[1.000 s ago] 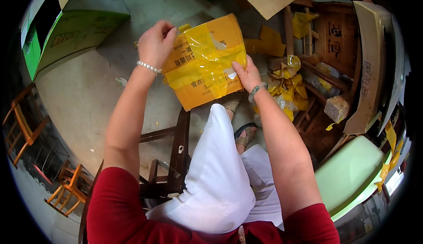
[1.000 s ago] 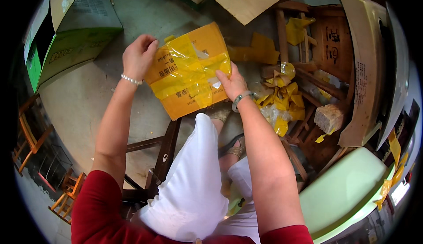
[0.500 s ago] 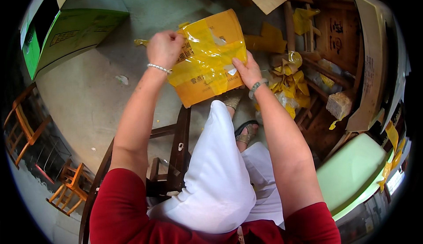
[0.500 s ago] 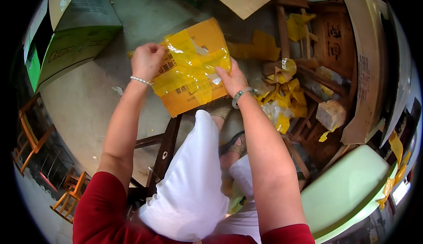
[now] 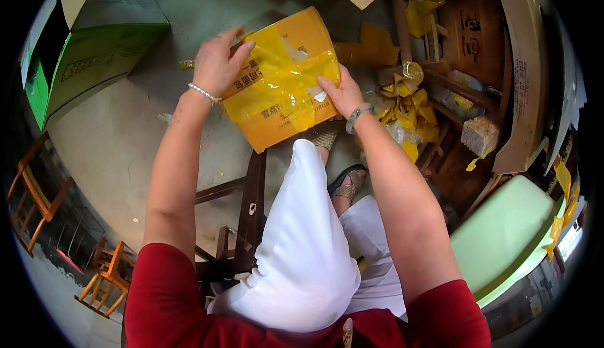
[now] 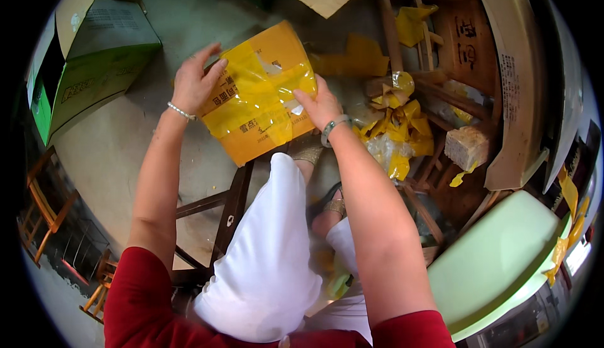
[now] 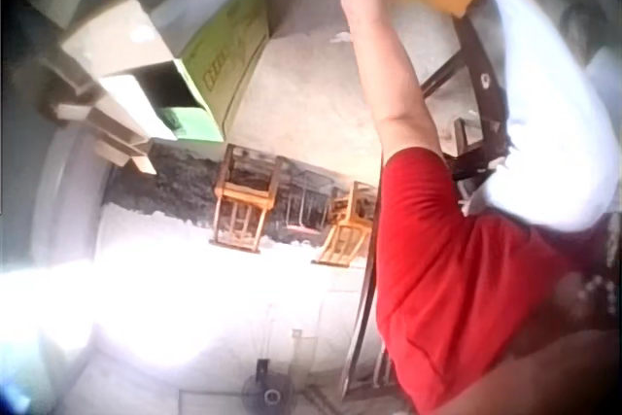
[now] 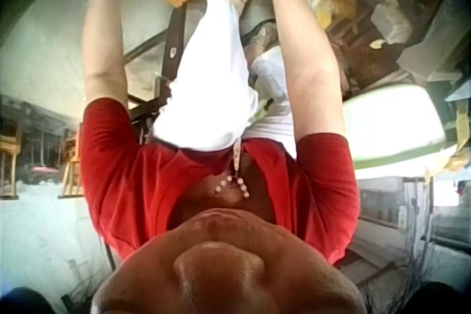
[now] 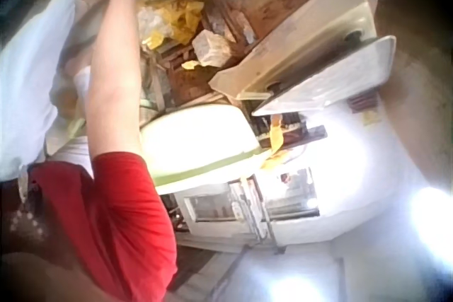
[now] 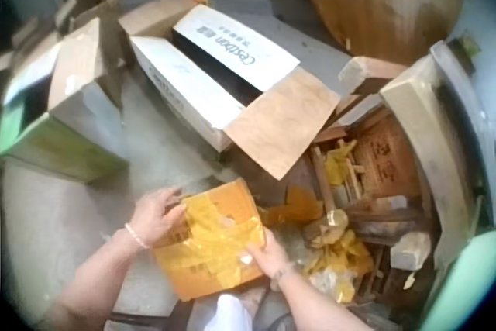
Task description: The person sits and uses their hands to peel yellow tape and plastic wrap off a small cardboard box, then moves the box aside to pick up a plastic bag and some corn from a large green bowl.
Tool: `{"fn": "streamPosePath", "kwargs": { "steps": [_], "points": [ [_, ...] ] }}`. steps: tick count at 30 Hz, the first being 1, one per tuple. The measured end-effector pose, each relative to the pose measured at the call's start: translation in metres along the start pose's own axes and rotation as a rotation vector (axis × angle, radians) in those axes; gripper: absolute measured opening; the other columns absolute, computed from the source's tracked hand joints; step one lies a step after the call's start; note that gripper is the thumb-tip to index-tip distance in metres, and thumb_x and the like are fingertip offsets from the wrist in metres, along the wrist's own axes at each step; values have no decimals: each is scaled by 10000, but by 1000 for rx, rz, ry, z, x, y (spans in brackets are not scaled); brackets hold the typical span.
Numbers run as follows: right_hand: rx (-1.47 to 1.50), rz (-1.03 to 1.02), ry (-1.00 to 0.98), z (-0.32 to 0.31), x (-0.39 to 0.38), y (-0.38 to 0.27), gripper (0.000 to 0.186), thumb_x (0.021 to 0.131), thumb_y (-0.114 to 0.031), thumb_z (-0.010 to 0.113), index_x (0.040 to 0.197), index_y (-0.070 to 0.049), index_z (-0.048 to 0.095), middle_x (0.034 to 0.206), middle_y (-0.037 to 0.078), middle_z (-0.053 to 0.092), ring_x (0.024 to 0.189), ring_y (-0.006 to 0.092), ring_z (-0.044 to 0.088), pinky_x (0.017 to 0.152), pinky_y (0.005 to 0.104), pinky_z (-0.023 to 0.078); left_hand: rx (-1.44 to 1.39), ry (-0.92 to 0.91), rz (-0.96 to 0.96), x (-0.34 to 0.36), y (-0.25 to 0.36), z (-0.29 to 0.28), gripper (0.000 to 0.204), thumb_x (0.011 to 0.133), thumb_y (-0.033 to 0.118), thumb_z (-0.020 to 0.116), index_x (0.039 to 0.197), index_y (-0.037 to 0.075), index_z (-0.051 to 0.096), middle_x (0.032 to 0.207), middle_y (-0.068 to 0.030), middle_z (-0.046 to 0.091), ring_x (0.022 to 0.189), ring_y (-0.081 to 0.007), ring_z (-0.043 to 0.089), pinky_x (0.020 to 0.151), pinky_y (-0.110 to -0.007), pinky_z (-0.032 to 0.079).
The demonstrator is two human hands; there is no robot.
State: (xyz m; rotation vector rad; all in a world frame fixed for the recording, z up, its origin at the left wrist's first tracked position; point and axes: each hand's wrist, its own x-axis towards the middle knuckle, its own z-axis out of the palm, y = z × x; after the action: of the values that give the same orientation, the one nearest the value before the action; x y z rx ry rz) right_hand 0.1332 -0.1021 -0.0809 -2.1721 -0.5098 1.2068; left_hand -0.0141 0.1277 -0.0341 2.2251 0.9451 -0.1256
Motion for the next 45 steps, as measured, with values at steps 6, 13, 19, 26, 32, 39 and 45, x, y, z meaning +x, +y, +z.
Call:
{"fn": "streamPosePath", "kwargs": {
  "steps": [6, 13, 19, 26, 32, 39, 45],
  "points": [
    [34, 1, 3, -1, 3, 3, 649, 769, -400, 596, 1291, -106, 347, 1142, 172, 544, 1065, 321, 511, 902, 343, 389, 124, -43, 174, 12, 14, 17, 442, 849, 290, 509, 1243, 108, 419, 1080, -144, 562, 928, -320, 557, 782, -373, 449],
    [-285, -575, 510, 5, -49, -20, 370, 708, -142, 646, 1053, -53, 550, 974, 152, 584, 910, 312, 555, 813, 365, 437, 241, -94, 194, 14, 9, 17, 438, 874, 273, 460, 1278, 143, 351, 1059, -133, 552, 906, -326, 553, 756, -399, 447],
    [231, -232, 189, 22, -64, -50, 122, 762, -38, 585, 868, 15, 615, 829, 98, 625, 697, 200, 599, 596, 287, 491, 229, -74, 210, 15, 10, 18, 424, 871, 265, 460, 1266, 143, 363, 1041, -135, 560, 912, -326, 552, 764, -397, 444],
    [537, 270, 174, 4, -62, -25, 172, 812, -23, 545, 957, 56, 595, 804, 103, 626, 668, 143, 612, 530, 217, 501, 224, -84, 197, 15, 9, 17, 420, 868, 271, 464, 1259, 150, 374, 1048, -136, 561, 918, -326, 550, 770, -399, 442],
    [1116, 387, -328, 17, -80, -39, 184, 834, -38, 529, 982, 46, 597, 877, 110, 635, 820, 146, 603, 681, 263, 508, 220, -83, 183, 13, 7, 19, 422, 864, 272, 470, 1257, 148, 377, 1049, -138, 559, 921, -327, 550, 769, -402, 444],
    [192, 27, -532, 30, -86, -2, 277, 785, -187, 594, 1009, -24, 613, 936, 130, 640, 854, 213, 607, 786, 281, 453, 209, -85, 187, 11, 9, 15, 422, 866, 266, 467, 1262, 150, 374, 1047, -140, 554, 926, -333, 546, 770, -407, 444],
    [-381, -66, -353, 38, -77, 11, 275, 776, -256, 565, 919, -25, 605, 913, 148, 623, 866, 320, 574, 804, 403, 438, 268, 108, 352, 13, 5, 18, 395, 844, 189, 498, 1219, 96, 415, 1042, -148, 554, 916, -335, 545, 764, -398, 448]
  ]
}}
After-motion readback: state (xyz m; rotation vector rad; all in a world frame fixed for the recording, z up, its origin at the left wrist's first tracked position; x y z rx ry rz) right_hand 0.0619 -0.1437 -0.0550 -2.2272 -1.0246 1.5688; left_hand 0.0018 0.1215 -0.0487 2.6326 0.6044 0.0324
